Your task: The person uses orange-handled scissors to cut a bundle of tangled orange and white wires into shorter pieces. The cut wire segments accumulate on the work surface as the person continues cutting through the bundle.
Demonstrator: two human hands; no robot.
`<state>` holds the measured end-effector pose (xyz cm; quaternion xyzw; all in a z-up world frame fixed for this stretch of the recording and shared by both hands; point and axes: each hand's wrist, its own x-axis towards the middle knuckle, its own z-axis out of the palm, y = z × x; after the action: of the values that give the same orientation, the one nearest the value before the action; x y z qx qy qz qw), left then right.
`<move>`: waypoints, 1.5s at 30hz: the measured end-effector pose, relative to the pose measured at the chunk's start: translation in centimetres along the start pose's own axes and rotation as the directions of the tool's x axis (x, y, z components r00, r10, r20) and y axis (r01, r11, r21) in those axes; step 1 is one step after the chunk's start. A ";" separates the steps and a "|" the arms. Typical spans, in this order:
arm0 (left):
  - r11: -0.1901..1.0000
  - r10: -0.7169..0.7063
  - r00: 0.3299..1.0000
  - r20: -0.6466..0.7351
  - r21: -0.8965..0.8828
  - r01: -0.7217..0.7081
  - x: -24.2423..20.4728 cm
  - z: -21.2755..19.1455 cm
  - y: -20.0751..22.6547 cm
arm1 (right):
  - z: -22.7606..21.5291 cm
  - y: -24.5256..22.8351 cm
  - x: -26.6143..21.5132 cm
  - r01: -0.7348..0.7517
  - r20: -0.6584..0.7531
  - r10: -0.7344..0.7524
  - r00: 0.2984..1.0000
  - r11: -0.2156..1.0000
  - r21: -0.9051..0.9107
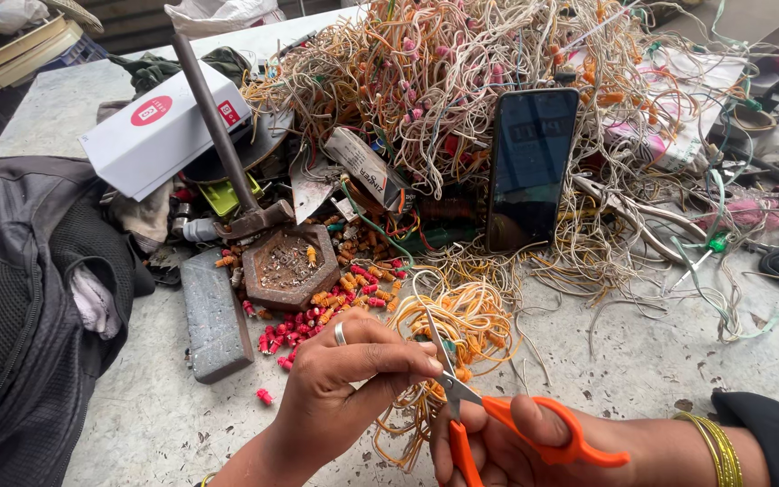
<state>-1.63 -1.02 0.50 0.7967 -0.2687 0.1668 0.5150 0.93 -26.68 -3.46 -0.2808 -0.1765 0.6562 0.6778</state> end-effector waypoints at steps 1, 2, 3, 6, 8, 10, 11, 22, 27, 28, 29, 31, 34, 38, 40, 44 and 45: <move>1.000 -0.002 1.000 -0.003 0.002 0.002 -0.1 0.1 0.0 | -0.1 0.1 0.0 -0.003 -0.002 0.003 1.000 1.000 0.023; 1.000 -0.003 1.000 -0.006 0.005 0.003 -0.1 0.1 0.0 | -0.1 0.3 0.0 -0.005 -0.004 0.005 1.000 0.999 0.047; 1.000 0.002 1.000 -0.007 0.009 -0.002 -0.1 0.2 0.0 | -0.2 0.4 0.1 0.013 -0.028 -0.011 1.000 0.998 0.068; 1.000 0.003 1.000 -0.023 0.007 -0.003 -0.1 0.4 -0.1 | -0.2 0.7 0.4 0.051 -0.053 -0.046 0.998 0.993 0.107; 1.000 -0.018 0.999 -0.051 -0.014 0.018 -0.1 0.7 -0.2 | -0.2 0.8 0.3 0.055 -0.007 -0.055 0.998 0.993 0.101; 0.996 -0.083 0.994 -0.065 -0.042 0.080 0.0 0.8 -0.3 | -0.1 0.9 0.3 0.031 -0.251 0.009 0.968 0.988 0.154; 0.992 -0.116 0.991 -0.072 -0.056 0.112 0.0 0.9 -0.3 | 0.0 0.9 0.3 0.025 -0.367 0.045 0.929 0.983 0.183; 0.960 -0.228 0.969 -0.094 -0.185 0.208 -0.5 1.0 -1.0 | -0.2 0.6 0.7 0.026 -0.283 -0.123 0.951 0.945 -0.325; 0.876 -0.410 0.899 -0.153 -0.338 0.342 -0.1 -0.7 -1.1 | -0.3 0.2 0.8 0.085 -0.285 -0.166 0.944 0.957 -0.277; 0.921 -0.378 0.906 -0.191 -0.178 0.346 -0.1 -1.4 -1.1 | -0.3 0.2 0.8 0.092 -0.290 -0.172 0.941 0.958 -0.270; 0.937 -0.343 0.912 -0.224 -0.012 0.349 0.1 -2.1 -1.2 | -0.3 0.1 0.7 0.099 -0.293 -0.176 0.940 0.960 -0.261; 0.888 -0.236 0.949 -0.210 0.348 0.299 0.4 -3.4 -1.3 | -0.3 -0.1 0.3 0.093 -0.334 -0.184 0.925 0.958 -0.270; 0.773 -0.059 0.976 -0.209 0.609 0.178 0.7 -4.2 -1.4 | -0.7 -0.4 -0.1 0.099 -0.365 -0.222 0.904 0.941 -0.324; 0.790 0.077 0.981 -0.177 0.611 0.049 0.7 -3.8 -1.6 | -1.7 -0.5 -0.8 0.125 -0.435 -0.286 0.854 0.924 -0.361; 0.867 -0.053 0.995 -0.079 0.490 0.085 0.4 -3.6 -1.4 | -2.2 -0.4 -1.1 0.169 -0.414 -0.310 0.856 0.924 -0.343; 0.896 -0.073 0.992 0.104 0.443 0.020 -0.1 -2.9 -1.2 | -2.8 0.1 -1.2 0.265 -0.439 -0.383 0.812 0.914 -0.308; 0.911 -0.058 0.993 0.105 0.413 0.010 -0.1 -2.6 -1.1 | -2.8 0.1 -1.2 0.288 -0.426 -0.401 0.811 0.907 -0.307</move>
<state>-0.98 1.76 0.73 0.9002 -0.2427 0.1646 0.3220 2.48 -28.29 -5.56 -0.4733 -0.1251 0.4064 0.7714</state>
